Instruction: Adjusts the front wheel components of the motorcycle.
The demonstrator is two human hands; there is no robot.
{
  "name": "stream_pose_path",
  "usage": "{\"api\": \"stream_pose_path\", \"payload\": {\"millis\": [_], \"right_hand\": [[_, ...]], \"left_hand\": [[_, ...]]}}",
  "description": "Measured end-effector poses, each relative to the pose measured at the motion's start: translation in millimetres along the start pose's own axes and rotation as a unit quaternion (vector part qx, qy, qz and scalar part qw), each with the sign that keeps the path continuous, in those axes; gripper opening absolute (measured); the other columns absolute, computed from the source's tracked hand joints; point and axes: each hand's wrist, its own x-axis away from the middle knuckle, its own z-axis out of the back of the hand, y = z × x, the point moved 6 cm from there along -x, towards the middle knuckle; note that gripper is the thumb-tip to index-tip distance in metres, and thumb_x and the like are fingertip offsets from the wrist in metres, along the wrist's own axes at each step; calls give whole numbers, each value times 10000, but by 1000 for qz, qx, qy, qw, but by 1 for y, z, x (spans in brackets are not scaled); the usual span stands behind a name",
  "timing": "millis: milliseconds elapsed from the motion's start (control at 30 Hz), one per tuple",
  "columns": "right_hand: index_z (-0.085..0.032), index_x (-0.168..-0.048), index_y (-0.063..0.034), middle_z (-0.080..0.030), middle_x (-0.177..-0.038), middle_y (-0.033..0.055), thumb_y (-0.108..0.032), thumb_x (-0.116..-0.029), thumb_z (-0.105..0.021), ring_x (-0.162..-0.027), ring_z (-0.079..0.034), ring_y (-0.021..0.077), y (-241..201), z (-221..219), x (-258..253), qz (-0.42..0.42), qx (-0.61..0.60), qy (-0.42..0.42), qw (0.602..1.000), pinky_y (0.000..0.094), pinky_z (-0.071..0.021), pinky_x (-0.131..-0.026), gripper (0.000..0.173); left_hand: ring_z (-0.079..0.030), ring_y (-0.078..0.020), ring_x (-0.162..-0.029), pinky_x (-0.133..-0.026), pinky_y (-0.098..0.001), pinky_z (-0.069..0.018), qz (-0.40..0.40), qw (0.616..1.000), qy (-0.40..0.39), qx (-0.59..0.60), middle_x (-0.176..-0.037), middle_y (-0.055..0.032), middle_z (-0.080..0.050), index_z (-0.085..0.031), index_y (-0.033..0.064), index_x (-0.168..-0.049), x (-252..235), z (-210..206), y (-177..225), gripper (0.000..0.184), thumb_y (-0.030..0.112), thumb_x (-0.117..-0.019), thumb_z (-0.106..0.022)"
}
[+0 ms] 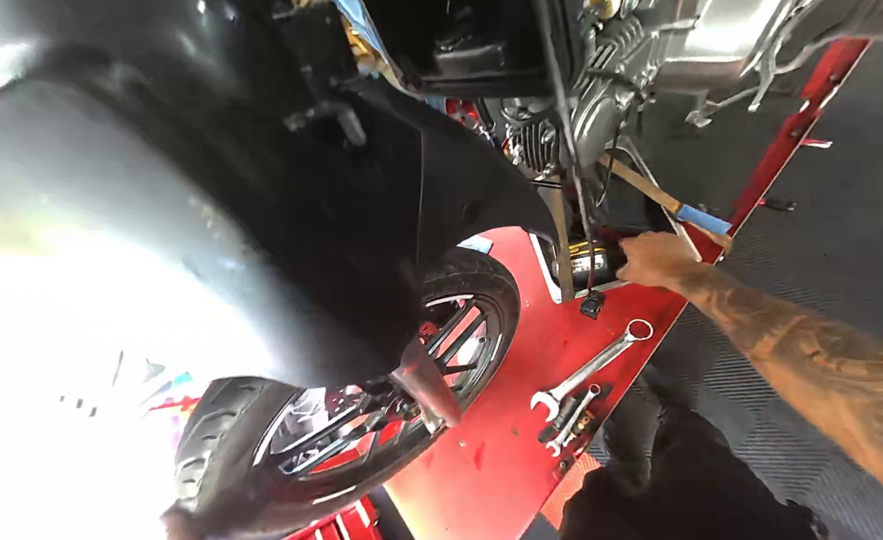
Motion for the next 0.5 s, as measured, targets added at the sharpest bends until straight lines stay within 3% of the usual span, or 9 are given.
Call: {"api": "stream_pose_path", "payload": {"millis": [33,133,267,333,433,500], "right_hand": [[-706,-1020,-62,-692,-951,242,-418,-779,-797,-924,-675,472,4,3,0,7,-6,14,1000,679,-521,-714,439],[-712,-1022,-105,-695,-926,222,-416,-803,-778,-905,-672,471,16,11,15,14,-43,64,997,696,-509,-700,386],[-705,-1140,-81,-699,-955,252,-331,-844,-780,-895,-673,485,29,30,63,-11,-190,179,965,746,-490,-757,394],[-679,-1210,-33,-682,-1118,257,-272,-874,-783,-1025,-666,442,35,28,97,-25,-307,231,923,695,-509,-893,426],[-614,-1263,-6,-705,-1093,177,-193,-899,-760,-938,-710,272,29,18,151,-23,-483,248,840,514,-602,-828,435],[-606,-1282,-20,-710,-1069,130,-133,-889,-744,-891,-713,212,19,12,189,-30,-566,223,793,438,-623,-773,431]], "left_hand": [[-554,-17,-1123,-1029,-241,-449,-10,1000,1,1,-1250,-102,-589,-511,-97,-1349,-3,1,-4,487,299,-1118,-347],[-610,28,-969,-918,-222,-514,-44,999,7,-12,-1049,1,-652,-628,-41,-1178,-10,7,-15,444,317,-1112,-375],[-617,-4,-962,-918,-248,-521,-63,997,-29,-16,-1039,-17,-665,-651,-26,-1144,-15,9,-18,423,312,-1105,-399],[-619,-22,-997,-945,-273,-520,-47,997,-48,-23,-1097,-34,-669,-647,-12,-1201,-16,15,-23,428,335,-1103,-418],[-610,6,-973,-915,-250,-525,-21,998,-62,-25,-1114,-14,-656,-613,-18,-1257,-12,24,-19,430,334,-1100,-423],[-585,26,-955,-886,-211,-510,-3,997,-77,-24,-1106,-43,-610,-546,-82,-1278,-6,19,-3,408,252,-1105,-390]]}}
